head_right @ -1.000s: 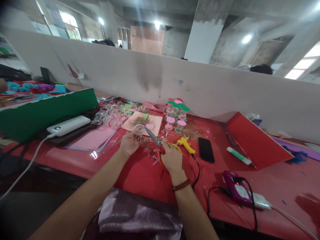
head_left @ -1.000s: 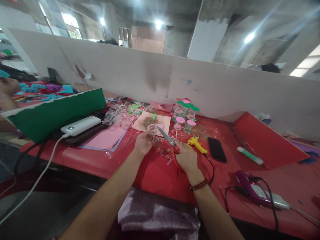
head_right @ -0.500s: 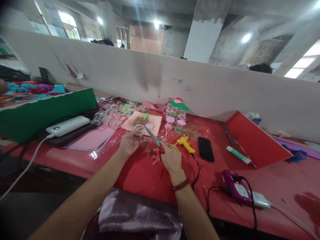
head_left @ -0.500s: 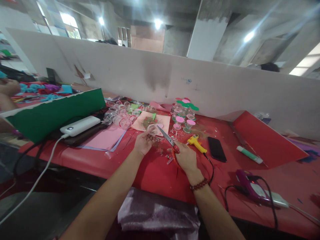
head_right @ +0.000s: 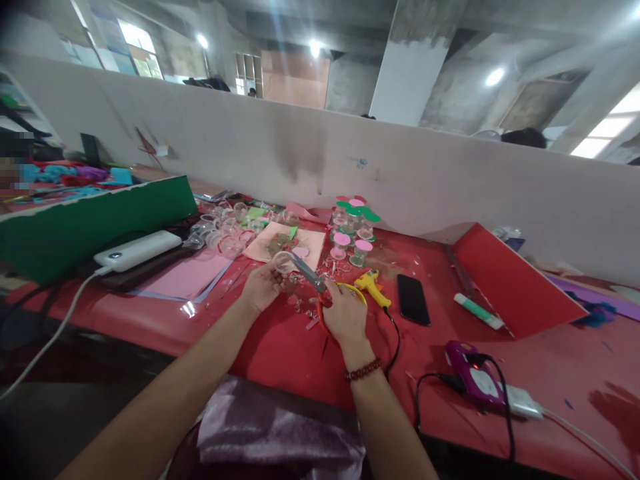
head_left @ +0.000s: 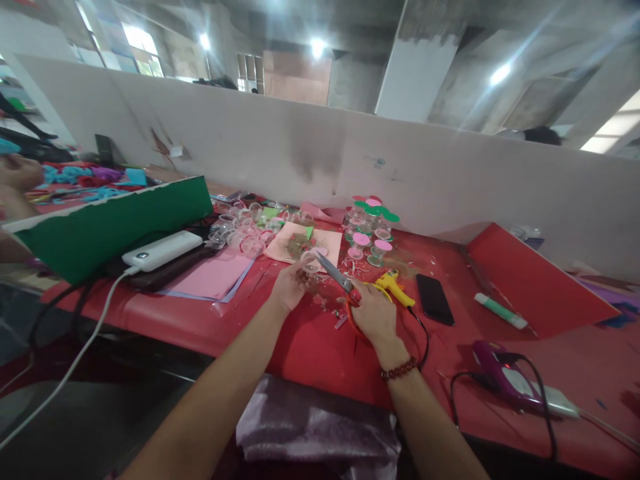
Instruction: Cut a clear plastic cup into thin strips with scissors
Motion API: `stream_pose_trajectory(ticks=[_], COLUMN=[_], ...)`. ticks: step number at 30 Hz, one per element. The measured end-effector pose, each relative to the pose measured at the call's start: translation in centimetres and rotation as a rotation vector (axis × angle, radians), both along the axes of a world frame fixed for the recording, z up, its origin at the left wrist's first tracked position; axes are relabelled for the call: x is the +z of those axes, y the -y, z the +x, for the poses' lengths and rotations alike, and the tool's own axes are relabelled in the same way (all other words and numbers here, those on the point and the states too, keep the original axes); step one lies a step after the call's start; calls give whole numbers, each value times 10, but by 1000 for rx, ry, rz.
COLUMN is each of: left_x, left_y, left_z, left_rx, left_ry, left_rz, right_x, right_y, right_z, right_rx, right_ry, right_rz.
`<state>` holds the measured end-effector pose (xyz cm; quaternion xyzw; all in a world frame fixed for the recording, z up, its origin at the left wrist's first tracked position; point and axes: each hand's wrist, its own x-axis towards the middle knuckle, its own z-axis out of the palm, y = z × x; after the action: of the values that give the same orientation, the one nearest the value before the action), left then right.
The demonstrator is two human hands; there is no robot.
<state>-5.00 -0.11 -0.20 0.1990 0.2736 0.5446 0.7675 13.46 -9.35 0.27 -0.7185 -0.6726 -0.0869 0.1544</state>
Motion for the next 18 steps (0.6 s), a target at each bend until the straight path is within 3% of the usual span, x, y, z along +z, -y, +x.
stream_pose_trajectory(ticks=[18], left_x=[-11], left_y=[-3], left_z=[3], left_rx=[62], left_ry=[66], left_rz=[143], right_x=[2], right_y=[2], right_z=[-3], right_rx=[29], right_ry=[11], right_rz=[-136])
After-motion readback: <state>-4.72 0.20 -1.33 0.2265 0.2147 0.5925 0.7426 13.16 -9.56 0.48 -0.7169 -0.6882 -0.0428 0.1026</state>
